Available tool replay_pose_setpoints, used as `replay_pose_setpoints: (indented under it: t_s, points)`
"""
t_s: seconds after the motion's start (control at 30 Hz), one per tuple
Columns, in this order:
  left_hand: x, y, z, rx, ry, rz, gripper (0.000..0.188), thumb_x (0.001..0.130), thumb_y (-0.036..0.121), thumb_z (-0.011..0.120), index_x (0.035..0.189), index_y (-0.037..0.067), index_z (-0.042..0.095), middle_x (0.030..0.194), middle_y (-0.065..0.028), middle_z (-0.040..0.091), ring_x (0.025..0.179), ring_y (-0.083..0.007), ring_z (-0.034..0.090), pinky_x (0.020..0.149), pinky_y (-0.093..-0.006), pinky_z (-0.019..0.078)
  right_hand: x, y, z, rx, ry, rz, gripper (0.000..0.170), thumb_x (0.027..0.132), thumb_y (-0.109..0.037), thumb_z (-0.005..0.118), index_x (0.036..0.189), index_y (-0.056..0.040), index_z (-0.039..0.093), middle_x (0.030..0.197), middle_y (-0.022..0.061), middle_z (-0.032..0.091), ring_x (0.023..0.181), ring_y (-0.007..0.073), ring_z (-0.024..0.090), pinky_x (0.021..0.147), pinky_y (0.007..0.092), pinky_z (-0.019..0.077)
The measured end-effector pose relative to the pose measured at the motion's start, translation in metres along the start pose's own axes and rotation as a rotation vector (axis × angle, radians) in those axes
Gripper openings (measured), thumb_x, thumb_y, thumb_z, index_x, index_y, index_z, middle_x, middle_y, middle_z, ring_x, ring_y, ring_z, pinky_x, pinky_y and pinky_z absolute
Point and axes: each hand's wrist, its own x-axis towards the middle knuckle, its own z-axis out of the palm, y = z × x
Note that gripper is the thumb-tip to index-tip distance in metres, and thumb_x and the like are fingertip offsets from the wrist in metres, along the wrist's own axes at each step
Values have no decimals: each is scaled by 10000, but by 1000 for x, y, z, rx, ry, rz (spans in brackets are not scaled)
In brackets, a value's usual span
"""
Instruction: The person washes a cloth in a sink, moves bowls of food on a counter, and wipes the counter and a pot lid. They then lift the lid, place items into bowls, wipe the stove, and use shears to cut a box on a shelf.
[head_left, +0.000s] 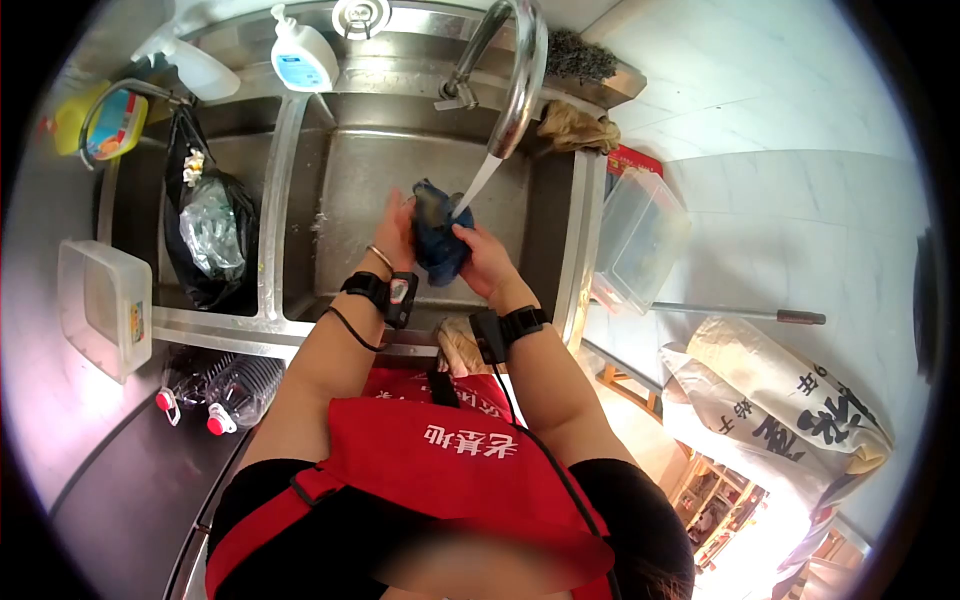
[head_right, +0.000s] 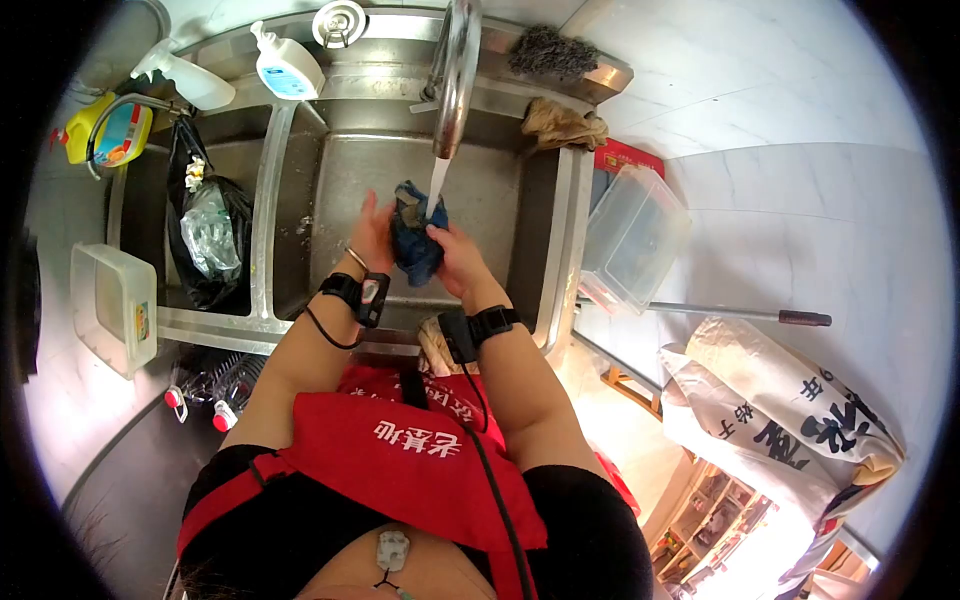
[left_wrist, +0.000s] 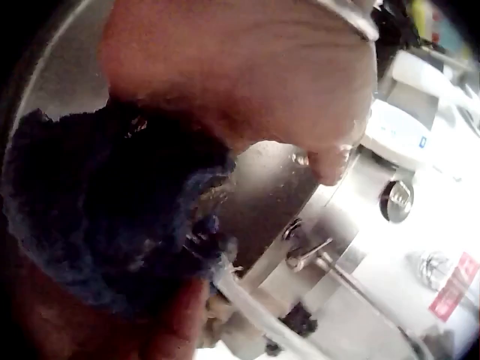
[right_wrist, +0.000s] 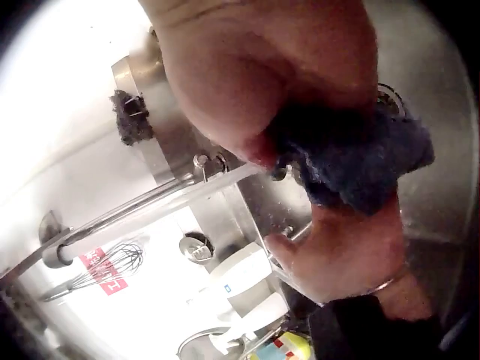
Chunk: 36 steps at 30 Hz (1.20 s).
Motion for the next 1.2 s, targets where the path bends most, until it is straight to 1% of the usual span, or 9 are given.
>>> replay_pose_setpoints:
  t_s: [0.3, 0.37, 0.5, 0.57, 0.63, 0.67, 0.73, 0.87, 1.2]
  points:
    - [-19, 15, 38, -106, 227, 107, 1005, 720, 805, 198, 1395, 62, 165, 1396, -141, 275, 1217, -299, 352, 996, -413, 290, -4, 7, 33, -88, 33, -90, 339, 895, -303, 471, 1106, -40, 510, 978, 112, 595, 872, 222, 577, 777, 323, 458]
    - [-9, -1, 30, -124, 231, 82, 892, 717, 803, 238, 1131, 53, 486, 1061, -103, 552, 975, -254, 524, 857, -367, 412, -1, 16, 42, -1119, 173, -524, 376, 859, -340, 512, 1056, -19, 519, 948, 195, 575, 872, 310, 567, 762, 358, 445]
    - [-19, -12, 46, -261, 16, -5, 812, 738, 786, 223, 926, 56, 527, 874, -70, 564, 821, -213, 543, 782, -318, 442, 29, 26, 13, -1334, 367, -616, 332, 833, -315, 524, 961, -8, 529, 894, 248, 554, 816, 429, 533, 684, 443, 437]
    - [-16, -22, 37, -268, 18, 0, 829, 745, 781, 208, 945, 45, 534, 883, -79, 578, 827, -226, 547, 798, -315, 441, 32, 23, 7, -1326, 405, -623, 320, 834, -304, 520, 946, -4, 527, 879, 245, 554, 796, 430, 535, 672, 456, 434]
    - [17, -44, -31, -408, -503, -63, 896, 725, 798, 209, 1056, 22, 512, 995, -100, 578, 913, -231, 538, 844, -317, 428, 27, 19, 8, -1327, 441, -631, 309, 835, -293, 516, 930, 1, 525, 864, 243, 555, 777, 431, 536, 660, 468, 430]
    - [9, -37, -17, -410, -503, -72, 896, 725, 798, 209, 1056, 22, 512, 995, -100, 578, 913, -231, 538, 844, -317, 428, 20, 16, 17, -1385, 398, -595, 305, 838, -297, 508, 936, -9, 533, 870, 244, 559, 799, 426, 533, 673, 459, 430]
    - [-16, -12, 27, -213, 147, -93, 928, 710, 812, 204, 1095, 25, 509, 1011, -102, 575, 925, -223, 535, 866, -334, 418, 9, 18, 28, -1446, 346, -556, 302, 842, -300, 501, 943, -19, 540, 875, 245, 563, 821, 421, 530, 686, 449, 431]
    - [-7, -13, 16, -171, 234, 33, 912, 713, 808, 223, 1101, 32, 503, 1048, -102, 557, 947, -225, 525, 875, -360, 415, 9, 29, 33, -1383, 168, -761, 281, 837, -304, 501, 907, -34, 530, 851, 229, 563, 787, 416, 535, 653, 460, 431]
    - [-32, -12, 31, -373, -227, -44, 979, 731, 791, 169, 1262, -10, 356, 1264, -134, 398, 1175, -270, 352, 1014, -397, 244, 45, -2, -14, -1396, 426, -556, 287, 844, -269, 515, 1015, -39, 530, 834, 203, 578, 778, 342, 570, 664, 387, 444]
